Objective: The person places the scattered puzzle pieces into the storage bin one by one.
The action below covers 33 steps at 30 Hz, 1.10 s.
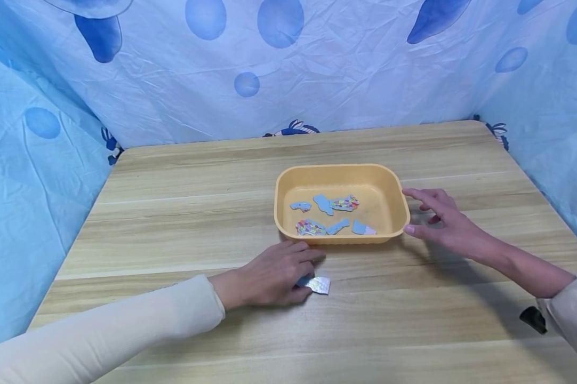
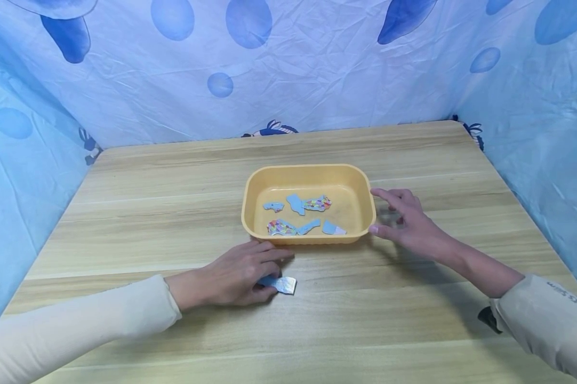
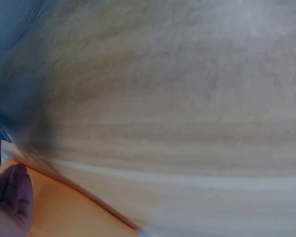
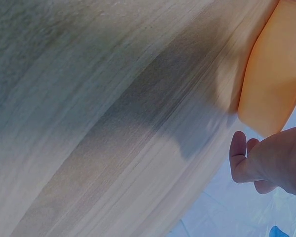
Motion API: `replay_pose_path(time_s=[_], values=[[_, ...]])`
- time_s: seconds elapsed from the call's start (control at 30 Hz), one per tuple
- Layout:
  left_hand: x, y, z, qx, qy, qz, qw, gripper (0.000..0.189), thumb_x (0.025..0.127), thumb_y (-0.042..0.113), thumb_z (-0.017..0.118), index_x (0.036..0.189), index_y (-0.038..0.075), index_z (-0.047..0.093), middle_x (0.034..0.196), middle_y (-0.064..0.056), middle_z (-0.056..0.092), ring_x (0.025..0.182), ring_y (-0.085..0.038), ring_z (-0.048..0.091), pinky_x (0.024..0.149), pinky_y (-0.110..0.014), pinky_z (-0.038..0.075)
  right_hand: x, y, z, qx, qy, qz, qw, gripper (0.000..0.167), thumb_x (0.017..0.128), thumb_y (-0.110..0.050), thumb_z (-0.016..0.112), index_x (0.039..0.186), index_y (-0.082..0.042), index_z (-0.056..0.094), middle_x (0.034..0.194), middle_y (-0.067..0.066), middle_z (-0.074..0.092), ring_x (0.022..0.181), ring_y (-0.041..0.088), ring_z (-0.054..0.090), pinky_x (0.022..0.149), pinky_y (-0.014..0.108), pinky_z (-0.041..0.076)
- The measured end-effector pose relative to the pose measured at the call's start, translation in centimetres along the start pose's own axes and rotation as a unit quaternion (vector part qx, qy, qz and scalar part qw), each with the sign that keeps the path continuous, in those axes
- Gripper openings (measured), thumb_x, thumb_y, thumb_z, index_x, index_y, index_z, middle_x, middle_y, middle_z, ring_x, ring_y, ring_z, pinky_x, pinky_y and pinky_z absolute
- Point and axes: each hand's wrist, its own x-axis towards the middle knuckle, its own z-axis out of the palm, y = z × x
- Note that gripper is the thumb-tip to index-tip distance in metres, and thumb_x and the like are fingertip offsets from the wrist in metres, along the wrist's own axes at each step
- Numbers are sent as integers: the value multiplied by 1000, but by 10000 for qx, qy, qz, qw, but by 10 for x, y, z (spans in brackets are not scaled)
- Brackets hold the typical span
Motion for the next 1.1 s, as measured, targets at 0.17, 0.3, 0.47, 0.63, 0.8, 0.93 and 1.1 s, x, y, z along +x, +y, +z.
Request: replay_pose_path(time_s=[0.17,0.3,0.47,0.63,0.8,0.93,1.1], values=[[3,2,-4,-28,157,250,9996,17,84,36,67,83,18,65,131,-3,60,102,-14,53,88,-29,43,0,0,0,9,-25,13,10000,74,90,-23,69,152,-20,29,137,20,29,117,36,33,85,48,40],[7,6,-10,50,424,474,9980,18,84,36,65,86,18,65,131,-3,60,105,-15,53,91,-31,42,0,1,0,8,-2,-23,10000,74,90,-22,69,152,-20,29,137,20,30,117,36,33,84,47,39],[14,10,-20,216,518,617,9965,21,85,37,64,92,16,66,134,-4,58,112,-18,53,90,-33,43,0,1,0,-1,2,-20,10000,74,90,-23,69,152,-21,29,137,19,30,117,36,33,84,48,39],[22,12,-29,89,503,615,9968,20,86,36,64,90,16,67,135,-4,57,116,-18,53,89,-33,44,1,1,0,-30,-16,21,10000,74,90,-23,69,152,-20,29,138,19,29,117,36,33,85,49,39],[32,9,-42,118,866,733,9935,17,84,32,66,86,15,67,133,-5,59,108,-18,55,81,-31,45,2,2,-1,-80,-70,88,9999,75,90,-25,69,153,-20,28,139,21,28,118,38,32,84,49,40],[42,2,-52,193,1148,693,9908,15,82,30,68,82,15,66,132,-5,60,107,-18,57,84,-30,47,1,2,0,-52,-17,16,10000,74,90,-23,69,152,-20,29,139,20,29,117,37,33,84,48,40],[55,-11,-60,115,1379,545,9889,16,81,29,70,80,15,65,132,-4,59,105,-17,58,87,-29,47,0,1,1,16,38,-60,10000,73,90,-22,69,152,-20,30,136,20,30,116,35,33,83,48,39]])
